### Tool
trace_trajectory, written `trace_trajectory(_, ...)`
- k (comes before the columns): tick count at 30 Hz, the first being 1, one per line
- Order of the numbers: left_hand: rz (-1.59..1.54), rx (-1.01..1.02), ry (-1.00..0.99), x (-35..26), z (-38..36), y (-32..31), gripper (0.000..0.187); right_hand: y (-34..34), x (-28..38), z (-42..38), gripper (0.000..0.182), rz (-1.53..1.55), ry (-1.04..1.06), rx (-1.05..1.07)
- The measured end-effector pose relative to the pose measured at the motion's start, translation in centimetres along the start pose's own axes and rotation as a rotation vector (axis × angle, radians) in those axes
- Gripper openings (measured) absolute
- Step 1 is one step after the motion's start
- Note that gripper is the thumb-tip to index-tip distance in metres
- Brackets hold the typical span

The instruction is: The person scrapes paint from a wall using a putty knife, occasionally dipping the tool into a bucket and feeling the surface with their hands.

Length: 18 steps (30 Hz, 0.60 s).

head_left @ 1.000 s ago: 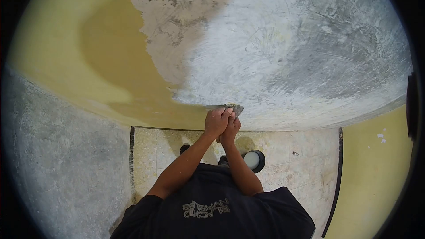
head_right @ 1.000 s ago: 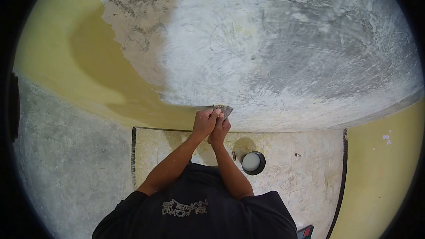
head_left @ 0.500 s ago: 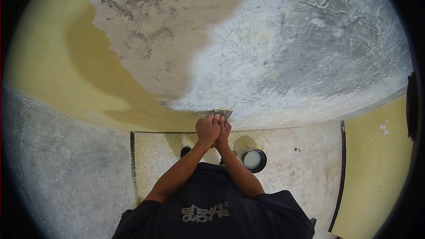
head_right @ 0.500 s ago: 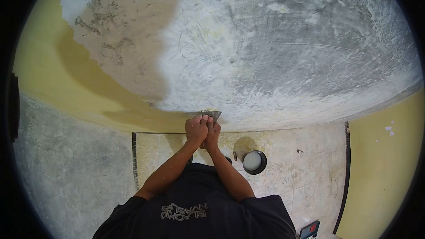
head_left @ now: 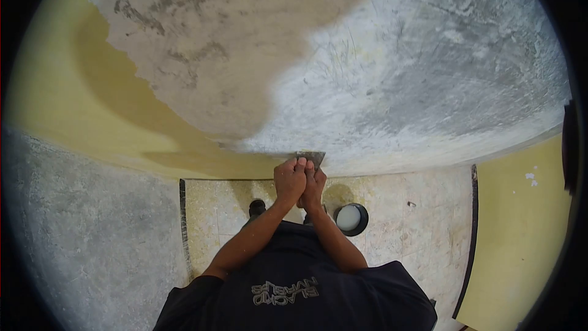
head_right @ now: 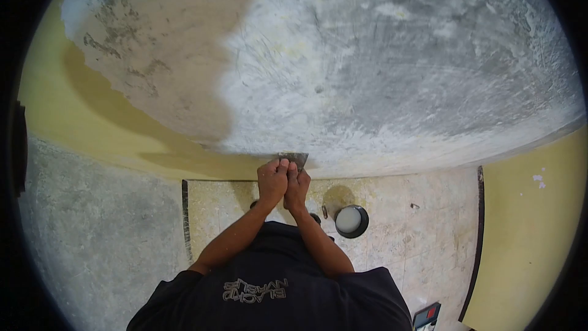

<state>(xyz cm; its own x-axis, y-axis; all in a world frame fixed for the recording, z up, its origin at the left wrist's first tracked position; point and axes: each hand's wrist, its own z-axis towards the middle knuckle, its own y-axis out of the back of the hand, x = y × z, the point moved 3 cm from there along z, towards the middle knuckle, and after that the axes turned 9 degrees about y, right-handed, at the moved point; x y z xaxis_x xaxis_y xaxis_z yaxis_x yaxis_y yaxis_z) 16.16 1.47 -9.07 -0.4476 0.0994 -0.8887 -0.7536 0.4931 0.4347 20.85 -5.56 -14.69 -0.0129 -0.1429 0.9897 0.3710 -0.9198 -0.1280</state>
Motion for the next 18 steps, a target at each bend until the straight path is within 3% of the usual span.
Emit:
trace_trajectory(3,-0.005,0.017,0.006,0.7,0.5,-0.4,0.034,0.6,-0.3,0.3,0.042,-0.200,0.170,0.038)
trace_trajectory(6,0.139,-0.071,-0.127,0.4,0.7,0.0,0.034,-0.8,-1.2,0.4,0.047,0.164,0.047,0.047)
trace_trajectory(9,0.228,-0.135,-0.202,0.8,0.4,0.2,0.035,-1.6,-1.2,-0.2,0.047,0.283,-0.013,0.040)
trace_trajectory(14,0.173,-0.076,-0.162,2.0,1.0,0.5,0.036,-1.9,-0.5,-0.6,0.043,0.236,0.007,0.019)
trace_trajectory(18,0.172,-0.128,-0.189,1.1,1.2,0.6,0.034,-2.5,-0.1,-0.9,0.040,0.373,-0.096,0.024)
